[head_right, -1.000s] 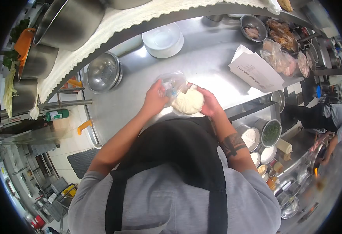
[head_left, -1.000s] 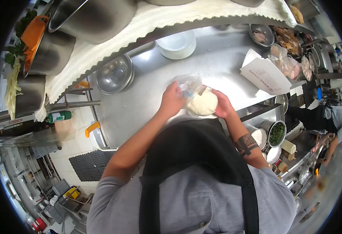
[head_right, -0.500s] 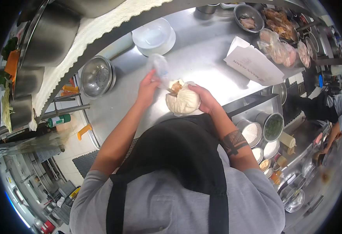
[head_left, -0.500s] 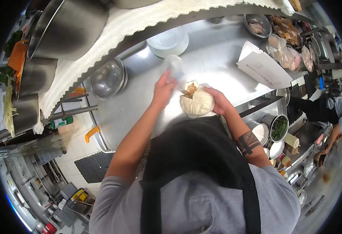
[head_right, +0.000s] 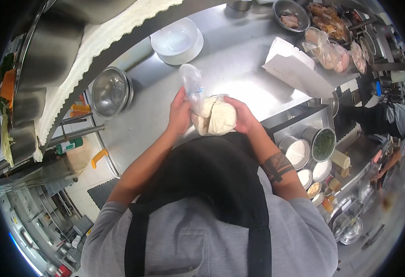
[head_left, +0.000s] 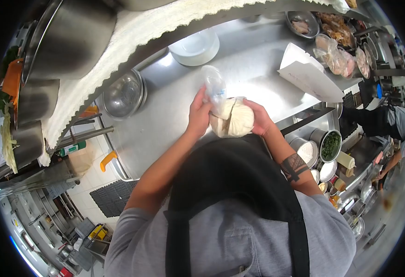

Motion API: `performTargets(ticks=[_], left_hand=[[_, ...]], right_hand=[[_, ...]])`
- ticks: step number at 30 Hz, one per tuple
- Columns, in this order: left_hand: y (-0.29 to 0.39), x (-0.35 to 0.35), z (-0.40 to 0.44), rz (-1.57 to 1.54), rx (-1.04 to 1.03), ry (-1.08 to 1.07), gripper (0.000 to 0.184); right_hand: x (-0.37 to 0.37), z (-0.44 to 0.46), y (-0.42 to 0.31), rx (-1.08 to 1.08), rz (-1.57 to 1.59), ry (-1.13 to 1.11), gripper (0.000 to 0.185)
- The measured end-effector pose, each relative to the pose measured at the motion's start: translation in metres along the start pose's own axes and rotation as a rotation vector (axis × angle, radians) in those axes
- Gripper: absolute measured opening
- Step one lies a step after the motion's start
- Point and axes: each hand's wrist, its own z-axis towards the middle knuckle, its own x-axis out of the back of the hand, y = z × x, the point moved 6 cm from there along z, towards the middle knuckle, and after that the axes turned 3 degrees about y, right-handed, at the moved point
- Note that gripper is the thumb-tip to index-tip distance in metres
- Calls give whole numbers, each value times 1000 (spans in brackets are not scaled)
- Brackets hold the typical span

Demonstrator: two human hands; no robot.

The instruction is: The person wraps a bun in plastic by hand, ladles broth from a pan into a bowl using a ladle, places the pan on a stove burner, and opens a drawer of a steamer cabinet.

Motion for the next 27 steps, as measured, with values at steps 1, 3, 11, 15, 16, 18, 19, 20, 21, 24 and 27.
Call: performTargets(ticks=[1, 3, 11, 15, 16, 18, 19, 20, 21, 24, 27], left_hand=[[-3, 0, -1, -80, -18, 28, 68], [-12, 5, -2, -167, -36, 58, 68], [-20, 3, -19, 320, -298, 303, 45], [-18, -1, -11, 330, -236, 260, 54], [-6, -4, -9, 353, -372, 242, 52], [38, -19, -13, 321, -554, 278, 45], [53, -27, -16, 316, -464, 222, 44], [62, -33, -16, 313, -369, 168, 43], [69, -36, -15, 232, -483, 155, 39], [100, -46, -23, 335, -621, 190, 39], [114, -53, -30, 419, -582, 154, 42]], right_hand=[[2, 1, 2, -1, -1, 1, 53], [8, 4, 4, 36, -160, 94, 56], [-8, -19, 12, -49, 19, 130, 63], [-12, -20, 14, 13, 156, 92, 62], [-18, -19, 13, 17, 178, 80, 59], [-44, -23, 6, 46, 195, 6, 58], [-57, -25, 2, 61, 237, -27, 58], [-68, -25, -2, 62, 227, -54, 58], [-77, -26, -7, 81, 222, -78, 58], [-84, -28, -10, 70, 235, -89, 61], [-71, -27, -6, 54, 275, -119, 67]])
